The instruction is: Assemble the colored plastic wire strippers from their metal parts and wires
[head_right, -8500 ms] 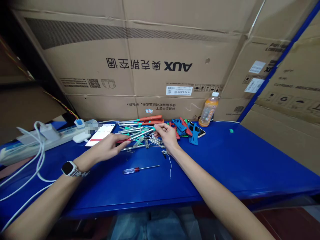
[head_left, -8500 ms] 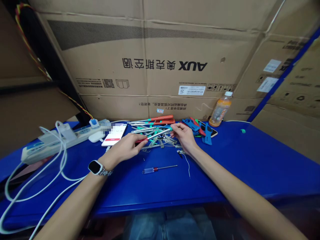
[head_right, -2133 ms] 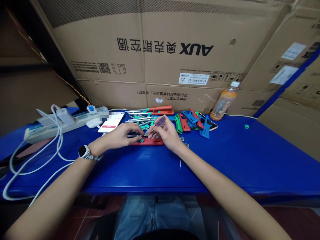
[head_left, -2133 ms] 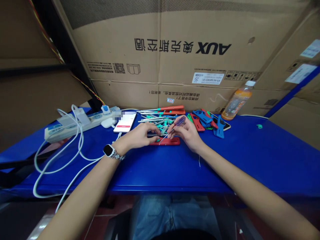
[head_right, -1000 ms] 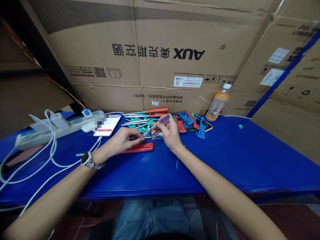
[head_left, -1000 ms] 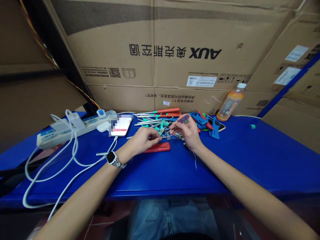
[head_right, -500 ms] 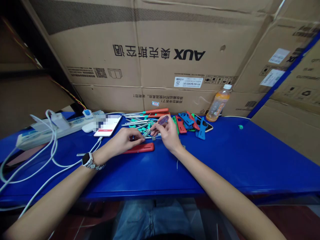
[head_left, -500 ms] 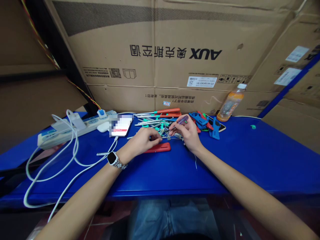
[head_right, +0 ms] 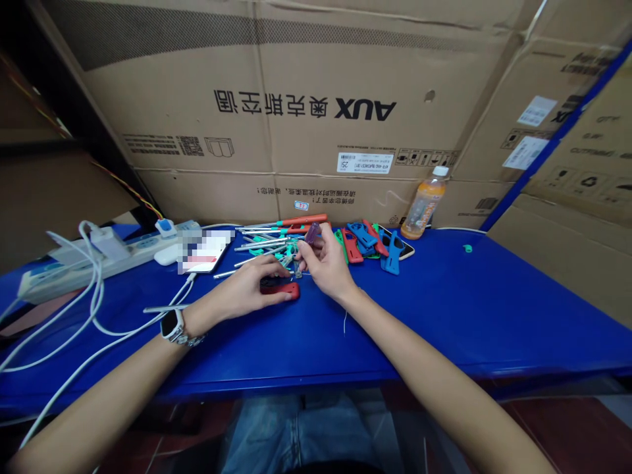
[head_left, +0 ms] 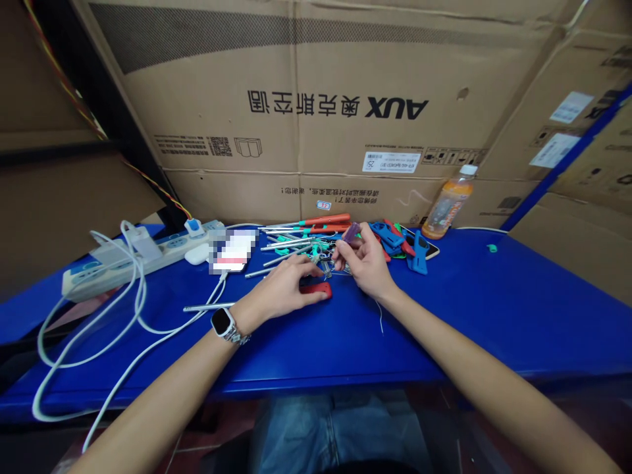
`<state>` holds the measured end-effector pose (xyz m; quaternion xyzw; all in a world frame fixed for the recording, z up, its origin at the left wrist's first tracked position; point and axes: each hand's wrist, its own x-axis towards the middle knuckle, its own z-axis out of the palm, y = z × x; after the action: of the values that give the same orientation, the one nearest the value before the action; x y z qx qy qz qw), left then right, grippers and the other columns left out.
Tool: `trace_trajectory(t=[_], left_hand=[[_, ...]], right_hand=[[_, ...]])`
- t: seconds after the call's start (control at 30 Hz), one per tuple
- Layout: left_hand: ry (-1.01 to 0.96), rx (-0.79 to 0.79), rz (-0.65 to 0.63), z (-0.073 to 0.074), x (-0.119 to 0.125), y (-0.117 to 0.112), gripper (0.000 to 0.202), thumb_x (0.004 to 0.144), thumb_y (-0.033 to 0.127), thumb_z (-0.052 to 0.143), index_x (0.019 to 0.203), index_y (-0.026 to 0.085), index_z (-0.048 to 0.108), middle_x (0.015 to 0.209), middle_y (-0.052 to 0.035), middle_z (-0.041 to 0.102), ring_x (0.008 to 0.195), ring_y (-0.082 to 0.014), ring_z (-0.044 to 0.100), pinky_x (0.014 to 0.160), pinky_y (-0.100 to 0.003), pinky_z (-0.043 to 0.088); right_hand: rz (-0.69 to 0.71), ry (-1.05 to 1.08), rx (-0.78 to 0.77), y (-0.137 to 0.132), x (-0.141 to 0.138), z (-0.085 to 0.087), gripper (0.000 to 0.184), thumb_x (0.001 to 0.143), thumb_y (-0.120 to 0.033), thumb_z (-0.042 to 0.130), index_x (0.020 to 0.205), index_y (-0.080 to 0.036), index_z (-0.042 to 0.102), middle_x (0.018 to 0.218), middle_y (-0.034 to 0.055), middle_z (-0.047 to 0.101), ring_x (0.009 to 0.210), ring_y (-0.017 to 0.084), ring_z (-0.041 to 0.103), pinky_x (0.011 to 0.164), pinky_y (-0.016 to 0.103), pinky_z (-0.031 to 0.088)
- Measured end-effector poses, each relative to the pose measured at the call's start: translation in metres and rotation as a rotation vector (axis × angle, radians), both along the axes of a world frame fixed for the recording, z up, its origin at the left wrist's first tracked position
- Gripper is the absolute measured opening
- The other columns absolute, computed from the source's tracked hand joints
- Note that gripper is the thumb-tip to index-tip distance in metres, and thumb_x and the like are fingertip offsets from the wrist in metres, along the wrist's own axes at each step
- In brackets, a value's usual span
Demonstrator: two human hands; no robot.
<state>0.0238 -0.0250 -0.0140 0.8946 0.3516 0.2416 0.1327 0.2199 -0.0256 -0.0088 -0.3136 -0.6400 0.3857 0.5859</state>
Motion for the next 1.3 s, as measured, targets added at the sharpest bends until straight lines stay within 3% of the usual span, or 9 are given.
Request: trace_trajectory(t=[0.17,0.63,0.93,1.03,1.17,1.3], left_hand=[[0.136,-0.017,-0.035,0.001,-0.002,0.002,0.032,0.089,0.048,0.063,0.094,0.018,0.073,0.092,-0.0075,0.067,0.087,-0.0229,0.061,0.078,-0.033,0.046],[0.104,-0.069,-0.068,0.002,-0.005,0.006,0.031,0.089,0.045,0.064,0.095,0.016,0.074,0.091,-0.0079,0.070,0.077,-0.0193,0.064,0.072,-0.029,0.048],[0.121,-0.076,-0.032,0.001,-0.007,0.008,0.025,0.085,0.040,0.069,0.093,0.017,0.072,0.088,-0.0067,0.070,0.080,-0.0220,0.064,0.074,-0.032,0.047],[-0.041,-0.037,-0.004,0.007,-0.006,0.007,0.025,0.085,0.042,0.068,0.091,0.017,0.070,0.090,-0.0060,0.069,0.081,-0.0211,0.063,0.074,-0.032,0.048],[-0.496,-0.032,0.118,0.026,0.007,0.008,0.024,0.088,0.038,0.063,0.095,0.016,0.066,0.093,-0.0057,0.069,0.081,-0.0176,0.063,0.074,-0.030,0.049],[-0.726,-0.122,0.062,0.038,0.029,0.016,0.026,0.081,0.039,0.073,0.085,0.015,0.064,0.079,-0.0031,0.067,0.073,-0.0145,0.061,0.067,-0.026,0.048]], right_hand=[[0.008,-0.087,0.004,-0.001,0.002,-0.005,0.024,0.091,-0.044,0.062,0.094,-0.027,0.045,0.071,-0.0042,0.061,0.051,0.011,0.056,0.049,0.027,0.049],[0.045,-0.136,0.023,0.000,-0.006,-0.011,0.020,0.091,-0.042,0.062,0.095,-0.027,0.049,0.073,-0.0027,0.061,0.056,0.014,0.056,0.053,0.029,0.050],[0.045,-0.257,0.065,0.002,-0.009,-0.007,0.015,0.092,-0.037,0.060,0.095,-0.026,0.051,0.073,-0.0024,0.059,0.059,0.014,0.055,0.055,0.029,0.048],[0.038,-0.282,0.077,0.002,-0.010,-0.005,0.015,0.091,-0.036,0.060,0.090,-0.026,0.050,0.070,-0.0031,0.054,0.059,0.015,0.054,0.054,0.029,0.047],[0.034,-0.292,0.074,0.004,-0.012,-0.005,0.018,0.091,-0.038,0.060,0.087,-0.025,0.049,0.068,-0.0035,0.052,0.057,0.014,0.052,0.053,0.028,0.045],[-0.027,-0.299,0.093,0.008,-0.014,-0.010,0.018,0.091,-0.039,0.060,0.097,-0.023,0.054,0.069,-0.0026,0.055,0.057,0.014,0.054,0.052,0.027,0.045]])
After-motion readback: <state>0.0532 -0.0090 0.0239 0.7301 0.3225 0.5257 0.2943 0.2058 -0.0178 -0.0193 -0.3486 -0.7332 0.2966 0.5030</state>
